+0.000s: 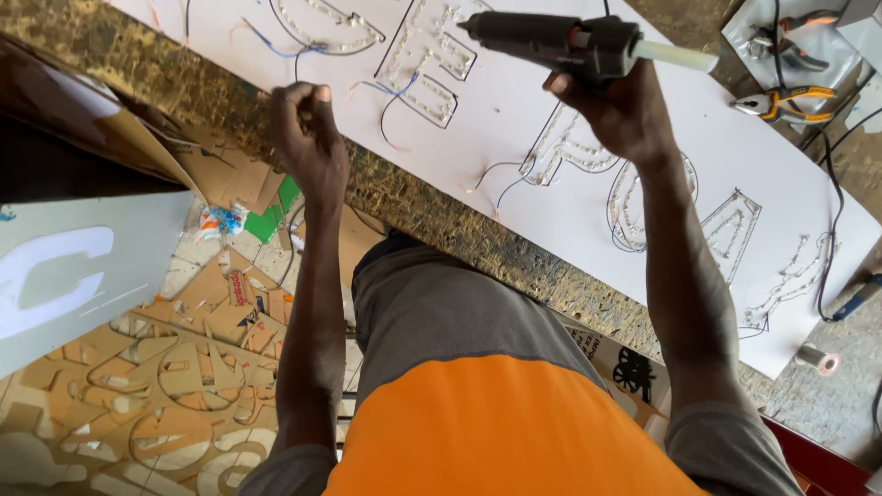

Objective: Assembling a sign by securing LED components and wiring to a board using a hot glue gun

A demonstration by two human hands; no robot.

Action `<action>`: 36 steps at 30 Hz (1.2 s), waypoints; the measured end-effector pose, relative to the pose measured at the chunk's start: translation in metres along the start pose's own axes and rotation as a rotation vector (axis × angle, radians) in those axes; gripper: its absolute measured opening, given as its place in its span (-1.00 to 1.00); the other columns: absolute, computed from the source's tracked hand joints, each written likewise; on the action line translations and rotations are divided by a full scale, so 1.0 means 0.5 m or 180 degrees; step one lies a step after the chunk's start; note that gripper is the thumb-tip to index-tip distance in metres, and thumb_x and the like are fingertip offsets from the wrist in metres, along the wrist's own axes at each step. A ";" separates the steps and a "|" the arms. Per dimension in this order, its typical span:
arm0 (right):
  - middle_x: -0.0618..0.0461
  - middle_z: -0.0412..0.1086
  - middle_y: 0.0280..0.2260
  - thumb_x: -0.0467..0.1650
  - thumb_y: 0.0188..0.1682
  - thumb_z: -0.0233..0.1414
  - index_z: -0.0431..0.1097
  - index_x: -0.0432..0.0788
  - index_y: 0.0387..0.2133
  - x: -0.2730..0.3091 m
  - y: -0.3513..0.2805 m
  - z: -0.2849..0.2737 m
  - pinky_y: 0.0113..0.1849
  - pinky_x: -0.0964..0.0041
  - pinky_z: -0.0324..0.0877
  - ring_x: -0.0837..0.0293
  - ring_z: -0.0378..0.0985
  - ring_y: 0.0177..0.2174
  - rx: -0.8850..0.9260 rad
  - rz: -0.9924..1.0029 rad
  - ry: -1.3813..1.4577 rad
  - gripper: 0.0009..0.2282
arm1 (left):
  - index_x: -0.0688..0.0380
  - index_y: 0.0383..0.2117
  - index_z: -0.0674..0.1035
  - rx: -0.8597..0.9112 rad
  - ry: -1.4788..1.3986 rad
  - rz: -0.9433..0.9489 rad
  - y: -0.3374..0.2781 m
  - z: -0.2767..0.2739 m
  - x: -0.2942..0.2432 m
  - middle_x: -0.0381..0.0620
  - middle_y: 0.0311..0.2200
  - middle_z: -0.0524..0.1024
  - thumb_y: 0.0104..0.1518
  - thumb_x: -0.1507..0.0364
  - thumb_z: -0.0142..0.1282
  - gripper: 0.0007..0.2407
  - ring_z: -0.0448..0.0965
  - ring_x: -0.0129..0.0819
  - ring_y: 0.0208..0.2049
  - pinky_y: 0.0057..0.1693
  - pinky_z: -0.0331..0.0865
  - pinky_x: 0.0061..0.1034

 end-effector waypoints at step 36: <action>0.02 0.55 -0.29 -0.11 0.26 0.23 0.37 -0.15 0.24 -0.029 -0.024 0.067 -0.40 0.09 0.34 0.06 0.48 -0.44 0.0516 -0.0146 -0.0694 -0.53 | 0.13 -0.29 0.60 -0.0300 -0.0649 -0.0811 -0.118 0.010 -0.029 -0.20 -0.55 0.42 0.55 0.13 -0.03 -0.63 0.46 -0.42 -0.47 -0.19 0.63 -0.32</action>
Point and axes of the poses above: each hand's wrist, its own y-axis towards the middle knuckle, its own z-axis out of the palm, x = y × z, the point moved 9 cm from there along y, towards the middle knuckle
